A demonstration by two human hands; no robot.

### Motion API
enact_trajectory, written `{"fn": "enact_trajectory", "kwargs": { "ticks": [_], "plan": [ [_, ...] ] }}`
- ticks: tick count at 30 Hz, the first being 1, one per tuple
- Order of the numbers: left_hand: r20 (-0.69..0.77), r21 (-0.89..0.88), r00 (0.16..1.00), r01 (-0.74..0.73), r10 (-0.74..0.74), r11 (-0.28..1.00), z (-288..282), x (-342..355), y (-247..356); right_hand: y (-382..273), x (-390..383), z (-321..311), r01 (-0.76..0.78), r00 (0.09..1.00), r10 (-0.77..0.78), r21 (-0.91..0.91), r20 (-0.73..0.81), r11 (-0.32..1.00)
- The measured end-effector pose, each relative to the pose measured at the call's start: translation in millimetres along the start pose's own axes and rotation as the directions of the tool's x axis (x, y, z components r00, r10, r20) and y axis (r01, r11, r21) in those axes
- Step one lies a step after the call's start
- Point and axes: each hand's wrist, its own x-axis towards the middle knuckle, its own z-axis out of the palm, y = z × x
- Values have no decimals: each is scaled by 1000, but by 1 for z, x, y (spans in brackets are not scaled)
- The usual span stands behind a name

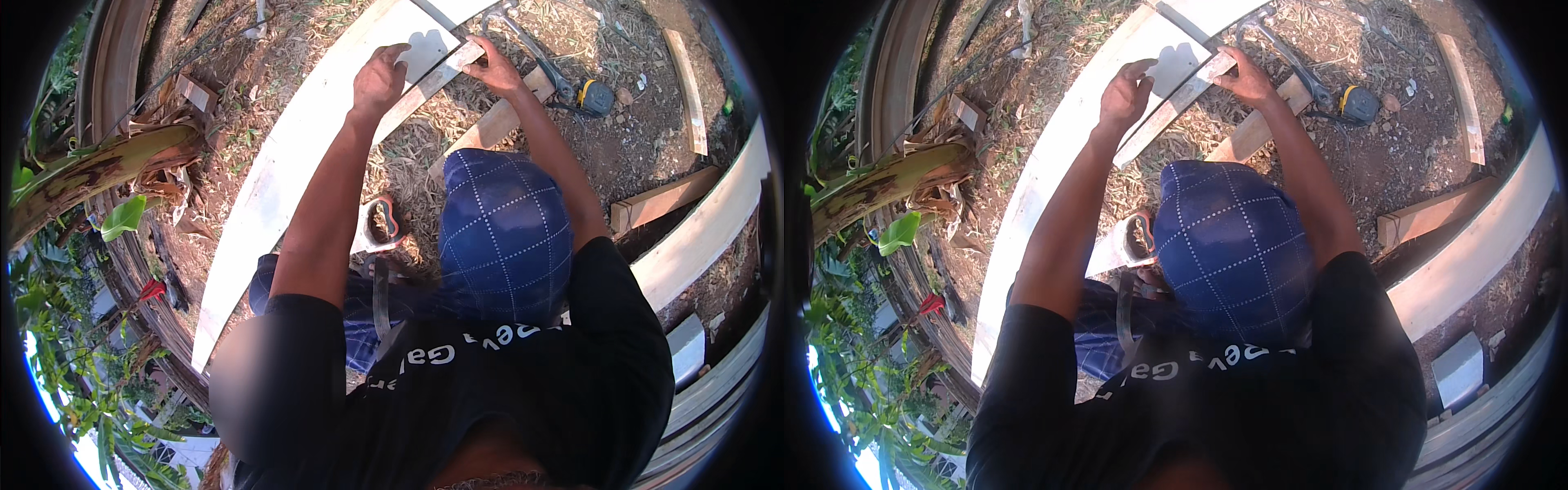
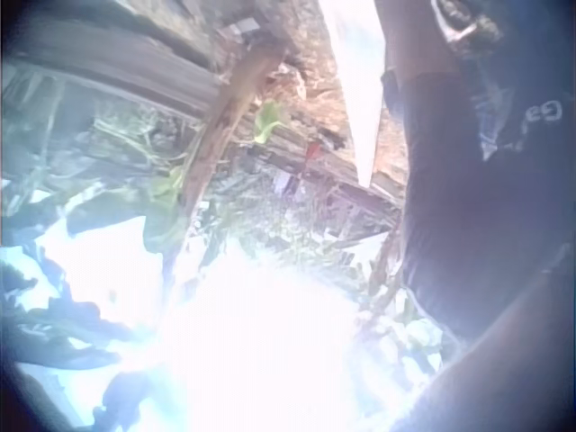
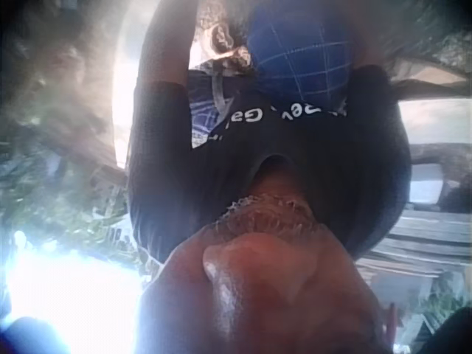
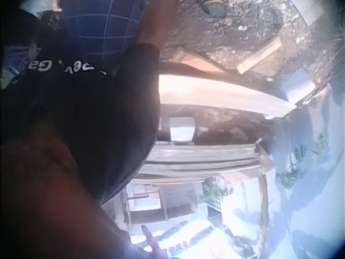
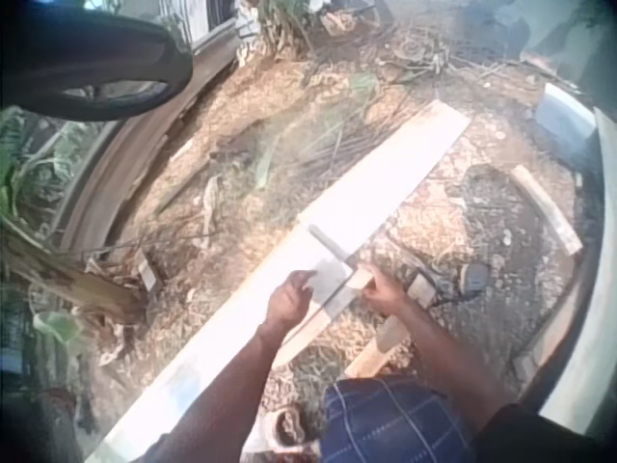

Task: The person sits on the ground and uses a hand saw to cut small pieces of wood. They repeatedly position the wood, saw through it, and set the cut pieces aside.

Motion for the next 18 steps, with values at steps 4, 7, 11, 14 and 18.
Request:
{"fn": "enact_trajectory", "kwargs": {
  "ticks": [4,7,11,14,18],
  "plan": [
    [172,351,953,-297,251,888,30,59,-19,-29,-7,9,-27,999,27,1,22,1000],
    [324,565,906,-416,272,713,60,90,-18,-9,2,14,84,995,-80,56,-61,995],
    [554,634,830,-466,58,618,62,120,11,4,4,15,160,984,-162,-30,-70,987],
    [601,518,791,-492,111,700,39,137,13,2,5,11,89,996,-89,52,1,995],
    [694,335,671,-620,259,710,8,153,23,12,11,15,70,997,-60,278,-44,958]
  ]
}}
